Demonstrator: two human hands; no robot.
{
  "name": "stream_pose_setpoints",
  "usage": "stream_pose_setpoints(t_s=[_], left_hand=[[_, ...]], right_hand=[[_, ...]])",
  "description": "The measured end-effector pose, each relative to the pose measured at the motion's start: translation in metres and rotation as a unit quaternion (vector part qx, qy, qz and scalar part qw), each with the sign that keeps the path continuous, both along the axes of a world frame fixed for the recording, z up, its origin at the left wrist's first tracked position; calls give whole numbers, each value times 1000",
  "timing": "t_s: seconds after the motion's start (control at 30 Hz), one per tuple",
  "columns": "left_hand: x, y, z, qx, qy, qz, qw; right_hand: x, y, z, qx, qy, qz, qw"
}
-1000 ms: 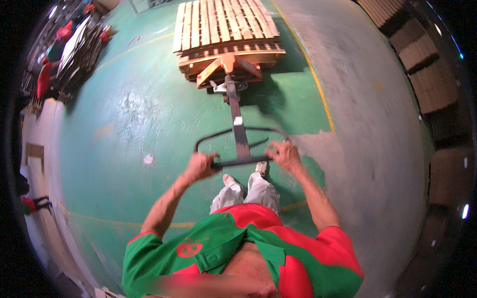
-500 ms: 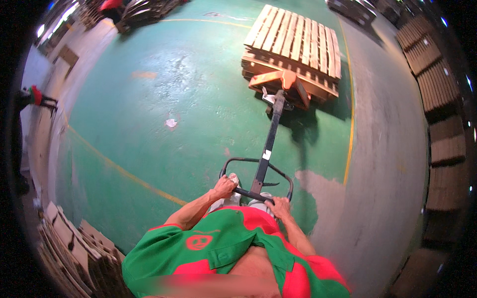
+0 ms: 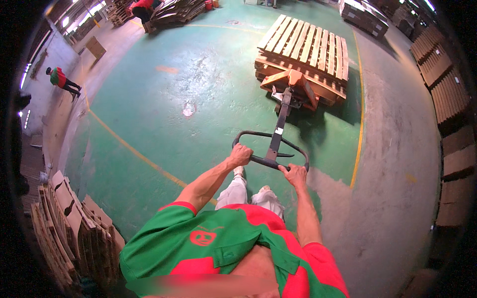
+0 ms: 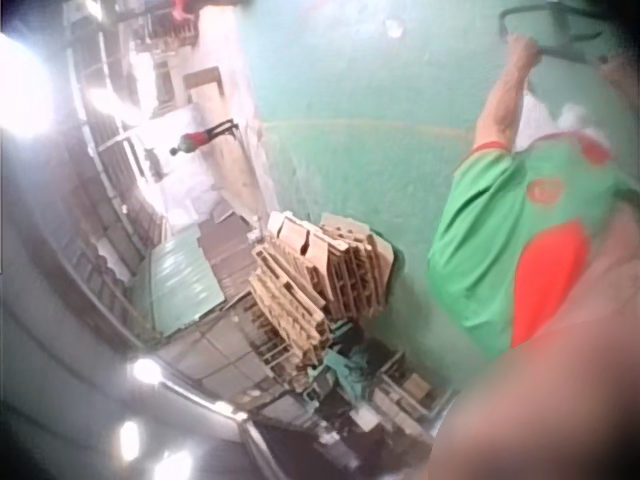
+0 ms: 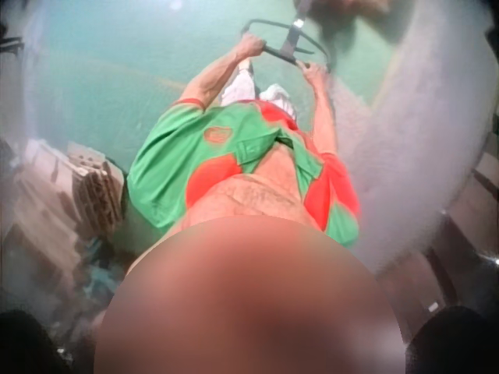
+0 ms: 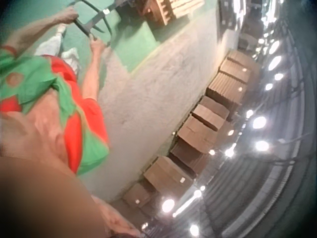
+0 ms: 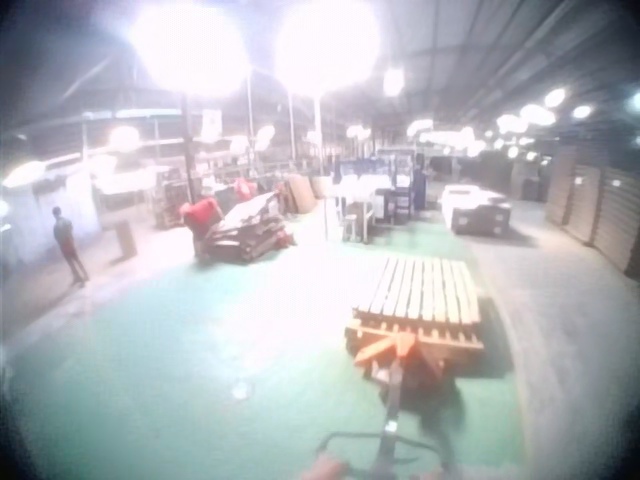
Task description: The person uses a manual pallet jack to lift and transport a stack of wooden pallets, then moves the jack to lift and transport a stack of flat cardboard boxes. The pallets are moved to a different location and the boxes are repositioned within the warehouse.
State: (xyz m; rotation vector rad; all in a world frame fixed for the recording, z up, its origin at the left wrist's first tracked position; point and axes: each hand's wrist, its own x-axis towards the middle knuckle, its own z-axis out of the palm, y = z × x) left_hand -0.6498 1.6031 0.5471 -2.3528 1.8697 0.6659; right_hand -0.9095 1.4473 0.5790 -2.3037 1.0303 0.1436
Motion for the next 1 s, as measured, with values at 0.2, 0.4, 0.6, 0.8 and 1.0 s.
stream_pose_setpoints(t_s=[0.2, 0.4, 0.6, 0.8, 1.0], left_hand=[[-36, -2, 4, -17, -19, 25, 999], [-61, 38, 16, -29, -33, 9, 999], [-87, 77, 36, -47, -37, -11, 998], [-110, 124, 47, -62, 16, 1, 998], [-132, 151, 76, -41, 33, -22, 998]], right_hand=[[-31, -20, -3, 32, 37, 23, 999], [-59, 21, 5, 38, 48, 30, 998], [-83, 59, 26, 47, 51, 16, 997], [-113, 107, 39, 49, 49, 21, 997], [-138, 135, 61, 41, 46, 45, 997]])
